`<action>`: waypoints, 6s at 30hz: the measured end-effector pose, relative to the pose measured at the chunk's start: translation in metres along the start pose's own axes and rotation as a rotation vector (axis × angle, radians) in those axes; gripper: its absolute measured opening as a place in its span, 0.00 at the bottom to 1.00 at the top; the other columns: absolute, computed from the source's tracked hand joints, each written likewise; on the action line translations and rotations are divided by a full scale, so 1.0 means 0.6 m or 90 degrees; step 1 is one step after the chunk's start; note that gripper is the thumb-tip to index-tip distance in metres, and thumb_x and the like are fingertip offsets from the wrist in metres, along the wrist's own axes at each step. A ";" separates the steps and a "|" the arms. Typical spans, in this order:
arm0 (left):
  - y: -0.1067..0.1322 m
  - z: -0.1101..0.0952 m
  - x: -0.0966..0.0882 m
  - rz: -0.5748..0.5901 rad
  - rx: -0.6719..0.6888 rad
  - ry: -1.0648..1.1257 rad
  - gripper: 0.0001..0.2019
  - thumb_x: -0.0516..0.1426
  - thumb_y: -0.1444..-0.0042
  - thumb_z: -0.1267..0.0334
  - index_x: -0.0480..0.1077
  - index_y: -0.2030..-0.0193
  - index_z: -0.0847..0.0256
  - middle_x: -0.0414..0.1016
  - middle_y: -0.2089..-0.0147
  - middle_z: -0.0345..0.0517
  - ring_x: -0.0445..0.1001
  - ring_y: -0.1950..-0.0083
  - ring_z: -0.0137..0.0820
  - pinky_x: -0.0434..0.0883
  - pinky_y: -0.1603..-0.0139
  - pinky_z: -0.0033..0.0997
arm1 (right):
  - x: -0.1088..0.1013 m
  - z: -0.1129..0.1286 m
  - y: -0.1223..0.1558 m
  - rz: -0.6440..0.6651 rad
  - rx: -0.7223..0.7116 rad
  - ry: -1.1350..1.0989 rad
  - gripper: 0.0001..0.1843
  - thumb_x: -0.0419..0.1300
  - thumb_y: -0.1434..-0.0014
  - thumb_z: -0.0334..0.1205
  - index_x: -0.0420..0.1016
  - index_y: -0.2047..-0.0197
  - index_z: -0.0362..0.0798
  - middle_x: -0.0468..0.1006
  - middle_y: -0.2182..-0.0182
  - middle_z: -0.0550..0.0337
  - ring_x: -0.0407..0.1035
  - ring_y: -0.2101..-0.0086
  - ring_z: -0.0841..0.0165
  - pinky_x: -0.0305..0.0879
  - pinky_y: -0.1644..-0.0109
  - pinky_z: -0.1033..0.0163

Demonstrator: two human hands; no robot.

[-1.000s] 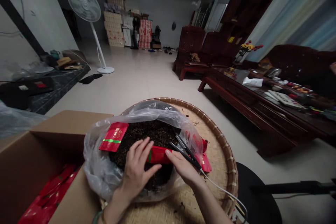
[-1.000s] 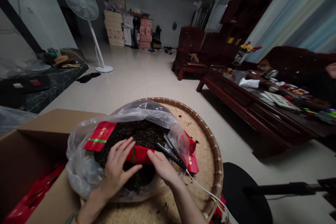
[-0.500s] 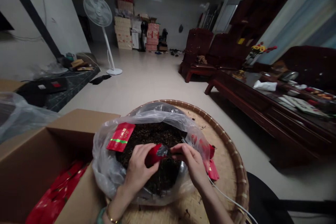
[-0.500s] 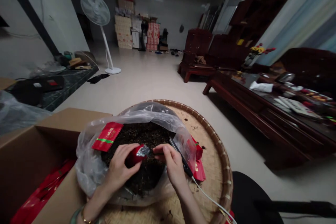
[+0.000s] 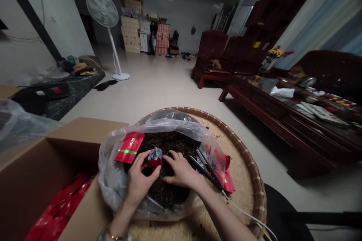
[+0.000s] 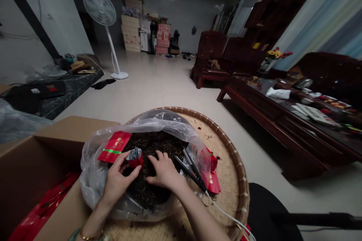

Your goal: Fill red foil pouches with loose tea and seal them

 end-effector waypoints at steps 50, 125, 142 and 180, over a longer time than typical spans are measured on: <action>0.013 -0.016 0.025 0.051 0.152 -0.120 0.30 0.58 0.45 0.63 0.53 0.36 0.54 0.68 0.49 0.51 0.76 0.55 0.35 0.78 0.59 0.35 | 0.044 -0.046 0.026 -0.137 0.207 -1.460 0.10 0.57 0.45 0.35 0.74 0.61 0.41 0.80 0.66 0.51 0.76 0.62 0.65 0.73 0.59 0.62; -0.092 -0.060 0.009 0.306 0.562 -0.226 0.09 0.54 0.39 0.62 0.76 0.65 0.57 0.72 0.62 0.46 0.65 0.61 0.31 0.67 0.62 0.30 | -0.021 0.002 0.008 -0.443 0.030 -0.887 0.26 0.51 0.63 0.30 0.78 0.60 0.49 0.79 0.59 0.60 0.67 0.54 0.60 0.60 0.45 0.56; -0.089 -0.059 0.007 0.335 0.557 -0.218 0.06 0.54 0.40 0.65 0.73 0.62 0.59 0.75 0.60 0.47 0.66 0.57 0.34 0.70 0.58 0.33 | -0.037 -0.021 0.022 -0.465 0.046 -1.110 0.20 0.57 0.59 0.30 0.78 0.61 0.51 0.79 0.60 0.58 0.71 0.54 0.60 0.59 0.41 0.45; -0.062 -0.059 0.002 0.293 0.598 -0.199 0.09 0.51 0.38 0.69 0.73 0.58 0.62 0.75 0.61 0.49 0.68 0.56 0.34 0.73 0.59 0.33 | -0.037 -0.014 0.011 -0.408 -0.021 -0.513 0.05 0.64 0.52 0.36 0.82 0.71 0.53 0.81 0.72 0.61 0.73 0.70 0.64 0.68 0.63 0.60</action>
Point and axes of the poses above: each hand's wrist, its own y-axis away from the middle knuckle, its own x-axis out of the palm, z = x × y, the point moved 1 cm from there along -y, towards the middle knuckle
